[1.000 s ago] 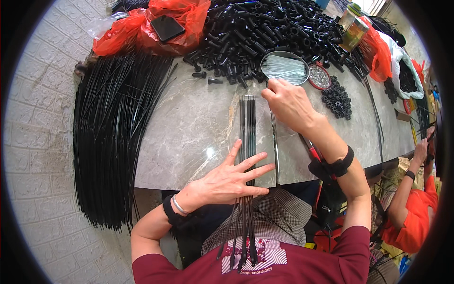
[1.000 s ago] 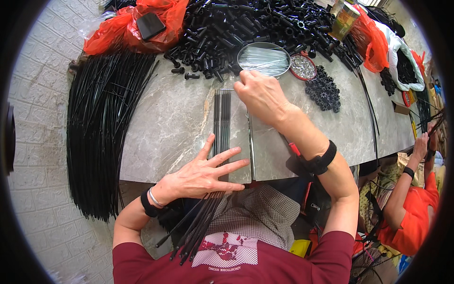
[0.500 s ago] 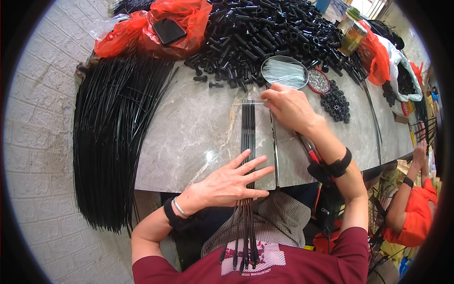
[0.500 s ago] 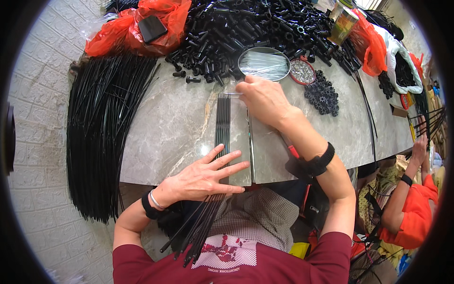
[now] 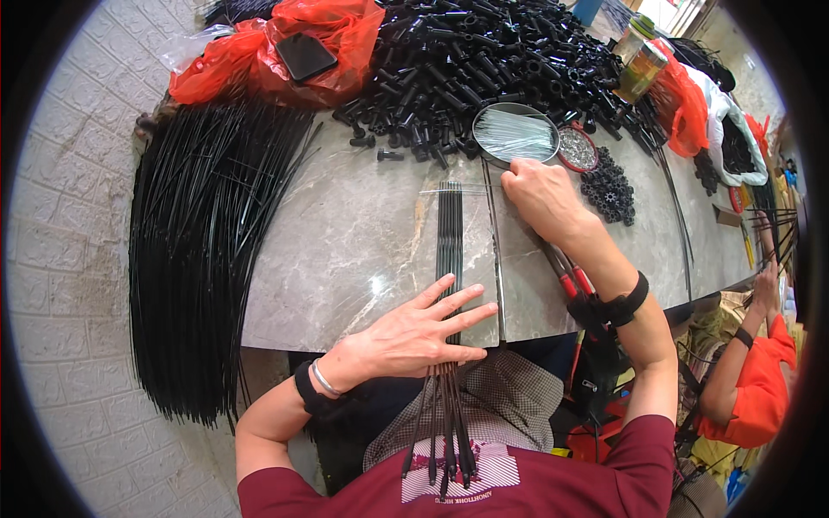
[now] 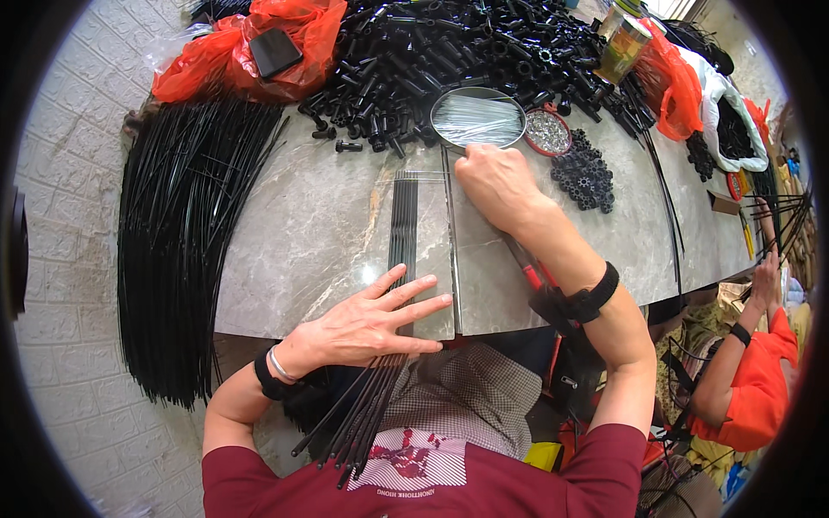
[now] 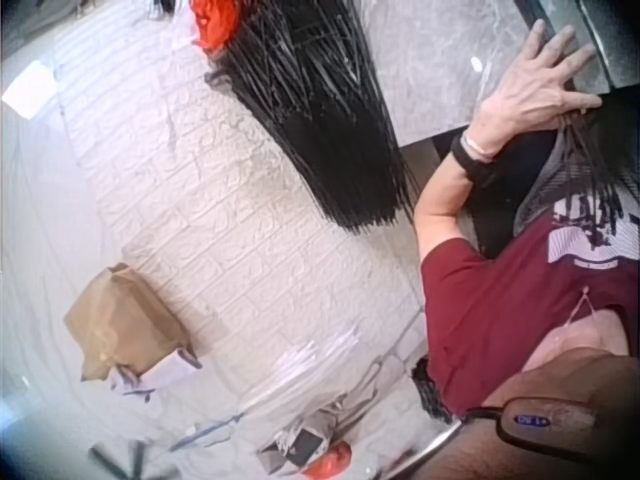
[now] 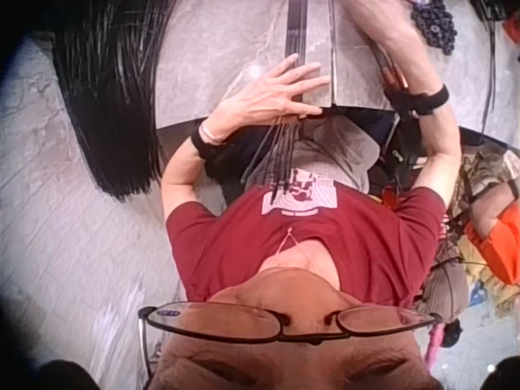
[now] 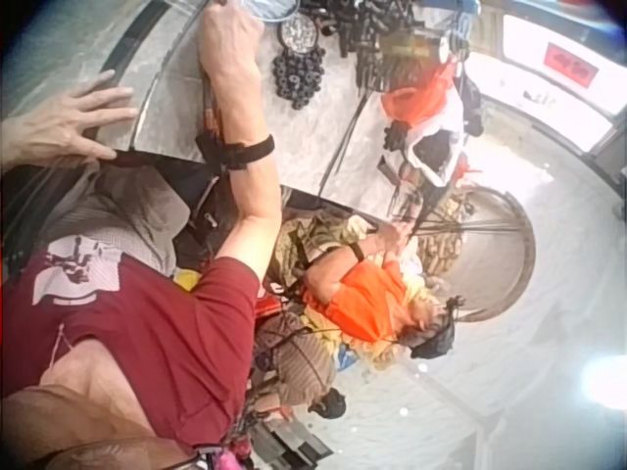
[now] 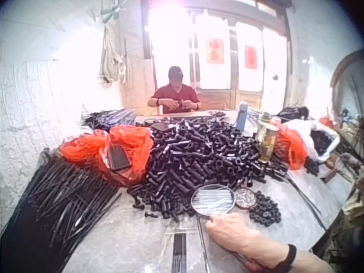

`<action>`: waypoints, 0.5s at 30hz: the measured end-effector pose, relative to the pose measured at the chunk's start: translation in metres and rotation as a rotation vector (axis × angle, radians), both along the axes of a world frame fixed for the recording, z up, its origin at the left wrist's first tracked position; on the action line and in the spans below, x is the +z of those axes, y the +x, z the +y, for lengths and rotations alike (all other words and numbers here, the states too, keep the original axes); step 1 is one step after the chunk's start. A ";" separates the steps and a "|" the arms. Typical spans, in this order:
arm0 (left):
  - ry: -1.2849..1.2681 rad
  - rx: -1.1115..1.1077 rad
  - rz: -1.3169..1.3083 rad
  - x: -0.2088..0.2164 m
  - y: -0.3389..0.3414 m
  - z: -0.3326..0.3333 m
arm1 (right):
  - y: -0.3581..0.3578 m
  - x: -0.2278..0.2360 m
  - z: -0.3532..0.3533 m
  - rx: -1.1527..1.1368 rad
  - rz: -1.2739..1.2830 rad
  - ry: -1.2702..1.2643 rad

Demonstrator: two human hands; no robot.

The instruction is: Assembling the metal ribs and plastic components for umbrella frames in a factory setting.

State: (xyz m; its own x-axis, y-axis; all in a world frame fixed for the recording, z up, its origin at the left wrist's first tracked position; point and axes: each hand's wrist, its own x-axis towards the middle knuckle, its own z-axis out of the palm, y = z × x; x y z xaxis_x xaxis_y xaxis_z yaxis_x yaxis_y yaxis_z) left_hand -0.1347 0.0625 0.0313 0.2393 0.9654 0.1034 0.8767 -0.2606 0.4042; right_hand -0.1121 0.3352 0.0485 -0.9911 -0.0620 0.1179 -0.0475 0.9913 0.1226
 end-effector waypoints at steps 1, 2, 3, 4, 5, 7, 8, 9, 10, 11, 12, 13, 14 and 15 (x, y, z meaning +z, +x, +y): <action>-0.004 0.000 0.011 0.000 0.000 0.000 | -0.002 0.000 -0.002 0.017 0.001 0.022; -0.008 0.000 0.021 0.001 0.000 0.000 | -0.003 -0.002 -0.003 0.017 0.001 0.022; -0.009 0.000 0.021 0.001 0.000 0.000 | -0.004 -0.004 -0.004 0.042 0.017 0.063; -0.003 0.002 0.015 0.000 0.000 0.000 | -0.005 -0.005 -0.004 0.066 0.033 0.106; 0.002 0.004 0.008 0.000 0.000 0.000 | -0.006 -0.007 -0.004 0.067 0.033 0.106; 0.006 0.006 0.008 0.001 0.000 0.000 | -0.007 -0.010 -0.002 0.090 0.056 0.128; 0.009 0.008 0.007 0.001 0.000 0.000 | -0.007 -0.010 -0.001 0.091 0.056 0.129; 0.010 0.010 0.007 0.001 0.000 0.000 | -0.007 -0.010 -0.001 0.109 0.066 0.127; 0.015 0.010 0.010 0.001 0.000 0.000 | -0.007 -0.010 0.000 0.127 0.075 0.126; 0.021 0.010 0.014 0.000 0.000 0.000 | -0.007 -0.012 0.002 0.129 0.077 0.128; 0.022 0.013 0.015 0.000 0.000 -0.001 | -0.006 -0.014 0.004 0.123 0.095 0.096; 0.027 0.009 0.017 -0.002 0.000 -0.001 | -0.006 -0.014 0.004 0.118 0.114 0.065; 0.032 0.005 0.018 -0.003 0.000 -0.001 | -0.005 -0.013 0.003 0.121 0.114 0.067; 0.034 0.008 0.019 -0.003 0.000 -0.001 | -0.004 -0.011 0.002 0.099 0.101 0.048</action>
